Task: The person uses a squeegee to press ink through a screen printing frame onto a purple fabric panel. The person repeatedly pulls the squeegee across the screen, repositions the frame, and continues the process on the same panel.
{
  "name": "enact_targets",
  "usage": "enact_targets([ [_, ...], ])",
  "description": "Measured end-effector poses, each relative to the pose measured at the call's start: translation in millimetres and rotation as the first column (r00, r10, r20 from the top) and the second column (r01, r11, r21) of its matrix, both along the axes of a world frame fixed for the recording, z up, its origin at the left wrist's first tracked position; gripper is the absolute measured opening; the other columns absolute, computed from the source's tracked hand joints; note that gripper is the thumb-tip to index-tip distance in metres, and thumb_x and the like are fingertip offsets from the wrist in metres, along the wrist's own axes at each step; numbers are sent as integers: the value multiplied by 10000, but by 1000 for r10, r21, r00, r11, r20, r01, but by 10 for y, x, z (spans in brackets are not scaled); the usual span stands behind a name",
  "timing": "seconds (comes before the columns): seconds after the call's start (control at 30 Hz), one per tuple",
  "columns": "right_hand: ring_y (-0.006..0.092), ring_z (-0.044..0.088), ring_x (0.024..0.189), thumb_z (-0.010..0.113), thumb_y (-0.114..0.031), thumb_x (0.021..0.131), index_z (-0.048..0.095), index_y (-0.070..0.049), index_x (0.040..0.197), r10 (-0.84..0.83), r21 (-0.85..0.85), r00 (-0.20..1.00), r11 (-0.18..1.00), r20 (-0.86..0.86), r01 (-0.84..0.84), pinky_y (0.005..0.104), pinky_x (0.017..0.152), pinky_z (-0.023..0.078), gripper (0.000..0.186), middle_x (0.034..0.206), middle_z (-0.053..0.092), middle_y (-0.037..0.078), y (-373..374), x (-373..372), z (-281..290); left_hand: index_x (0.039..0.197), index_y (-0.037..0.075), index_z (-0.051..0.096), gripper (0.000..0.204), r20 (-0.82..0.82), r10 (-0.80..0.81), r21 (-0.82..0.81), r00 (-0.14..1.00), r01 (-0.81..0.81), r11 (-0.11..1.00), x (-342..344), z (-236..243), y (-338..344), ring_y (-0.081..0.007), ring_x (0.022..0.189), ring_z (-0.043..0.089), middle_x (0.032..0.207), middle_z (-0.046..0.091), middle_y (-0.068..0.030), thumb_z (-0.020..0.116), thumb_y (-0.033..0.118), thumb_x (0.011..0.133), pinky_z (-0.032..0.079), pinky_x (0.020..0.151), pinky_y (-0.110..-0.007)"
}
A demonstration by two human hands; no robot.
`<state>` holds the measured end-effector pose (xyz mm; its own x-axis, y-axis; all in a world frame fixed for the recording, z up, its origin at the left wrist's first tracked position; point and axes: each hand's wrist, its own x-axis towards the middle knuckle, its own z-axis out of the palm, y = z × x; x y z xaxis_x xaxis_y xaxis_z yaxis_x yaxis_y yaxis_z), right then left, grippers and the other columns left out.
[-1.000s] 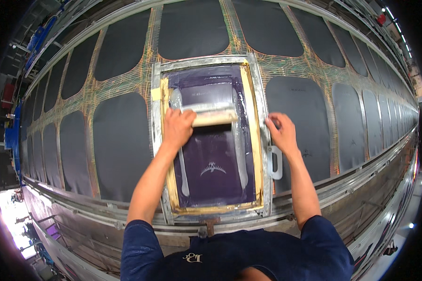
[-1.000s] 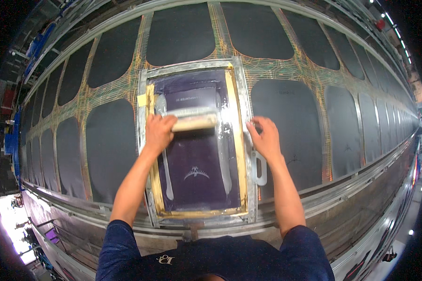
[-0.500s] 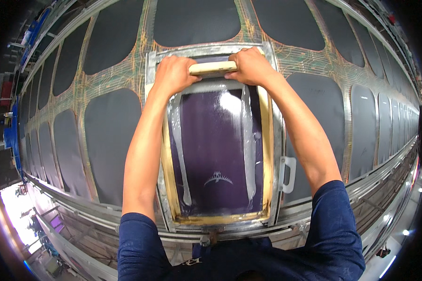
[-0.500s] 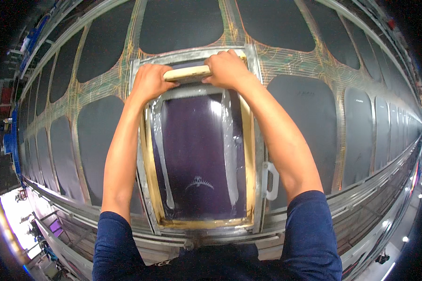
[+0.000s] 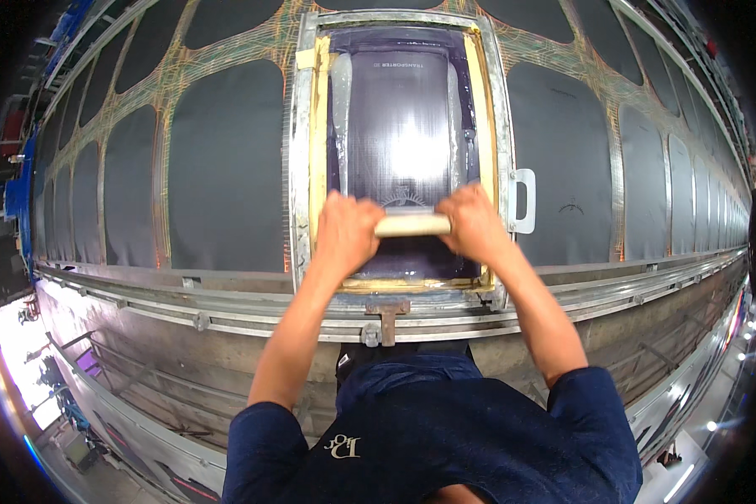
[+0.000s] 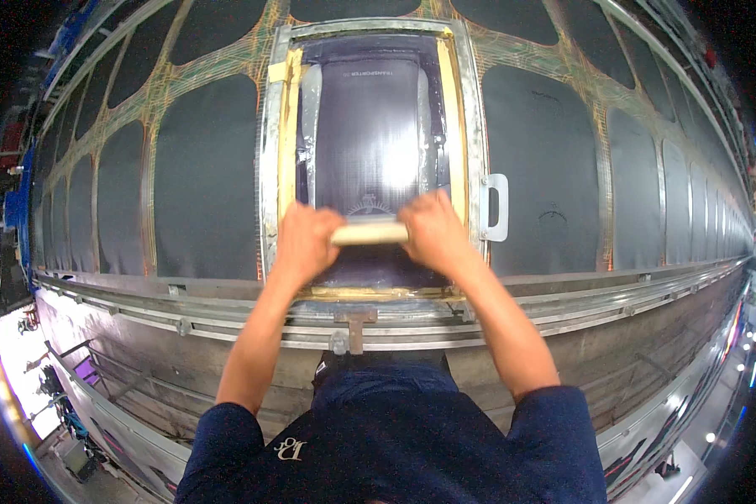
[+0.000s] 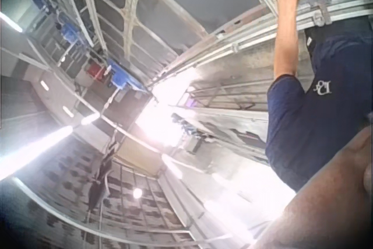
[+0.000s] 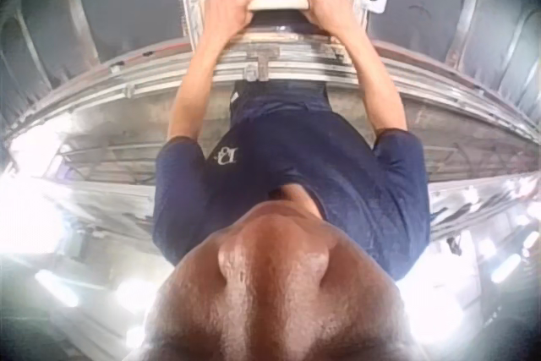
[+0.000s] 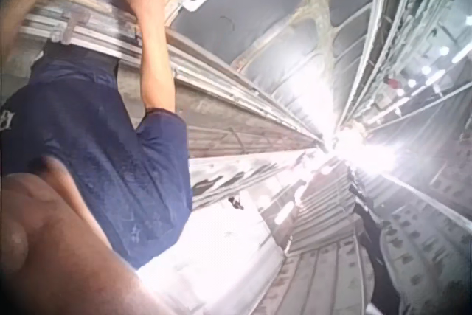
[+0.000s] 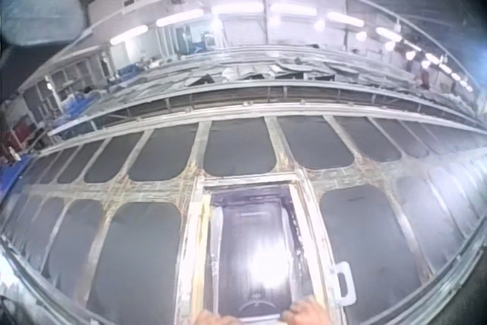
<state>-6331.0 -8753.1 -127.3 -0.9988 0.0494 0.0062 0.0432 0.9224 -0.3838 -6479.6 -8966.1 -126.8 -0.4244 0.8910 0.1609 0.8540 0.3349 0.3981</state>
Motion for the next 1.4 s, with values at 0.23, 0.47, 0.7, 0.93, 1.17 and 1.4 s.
enact_targets([
  [0.23, 360, 619, 1119, 785, -382, 866, 722, -64, 1170, -400, -168, 909, 910, -112, 380, 454, 967, 481, 444, 1109, 705, 167, 298, 321, 127, 968, 120, 719, 408, -45, 28, -6, 999, -29, 1000, 478, 57, -403, -235, 903, 610, 1058, 716, 5, 794, 39, 575, 443, 830, -387],
  [0.47, 431, 683, 935, 638, -369, 983, 663, -89, 1057, -858, -259, 500, 512, -118, 819, 467, 816, 518, 291, 988, 718, 217, 1059, 424, -680, 981, 121, 715, 420, -22, 56, -31, 998, -57, 998, 545, 12, -444, -236, 935, 608, 1047, 705, -2, 787, 50, 573, 438, 881, -397],
  [0.7, 164, 528, 721, 694, -263, 960, 657, -39, 955, -870, -371, 490, 475, -61, 798, 354, 693, 462, 227, 802, 632, 67, 754, 245, 348, 1002, 119, 718, 415, 50, 80, 80, 996, -84, 993, 439, 77, -688, -218, 936, 608, 1012, 695, 16, 782, 58, 596, 436, 891, -390],
  [0.93, 162, 511, 737, 670, -221, 976, 641, -32, 943, -817, -599, 553, 527, -163, 602, 327, 692, 448, 194, 792, 605, 49, -309, -692, -268, 1011, 137, 723, 432, -71, 79, -93, 994, -85, 992, -508, 207, -1711, -208, 955, 637, 1032, 708, 23, 805, 83, 591, 453, 907, -384],
  [1.17, 172, 487, 557, 669, -248, 965, 636, -54, 987, -856, -646, 510, 436, -83, 626, 394, 579, 414, 198, 647, 574, 74, -1807, -1713, -508, 1038, 134, 721, 508, -200, 45, -96, 979, -65, 993, -1368, 285, -3278, -212, 891, 648, 1103, 735, 15, 846, 82, 549, 459, 857, -388],
  [1.4, 206, 567, 588, 664, -271, 965, 641, -77, 1017, -869, -556, 496, 409, 7, 724, 397, 616, 450, 203, 618, 595, 89, -2041, -1886, -309, 1070, 91, 722, 504, -217, 19, 4, 976, -19, 1000, -1053, 46, -3779, -208, 819, 598, 1128, 717, 7, 749, 55, 568, 440, 789, -373],
])
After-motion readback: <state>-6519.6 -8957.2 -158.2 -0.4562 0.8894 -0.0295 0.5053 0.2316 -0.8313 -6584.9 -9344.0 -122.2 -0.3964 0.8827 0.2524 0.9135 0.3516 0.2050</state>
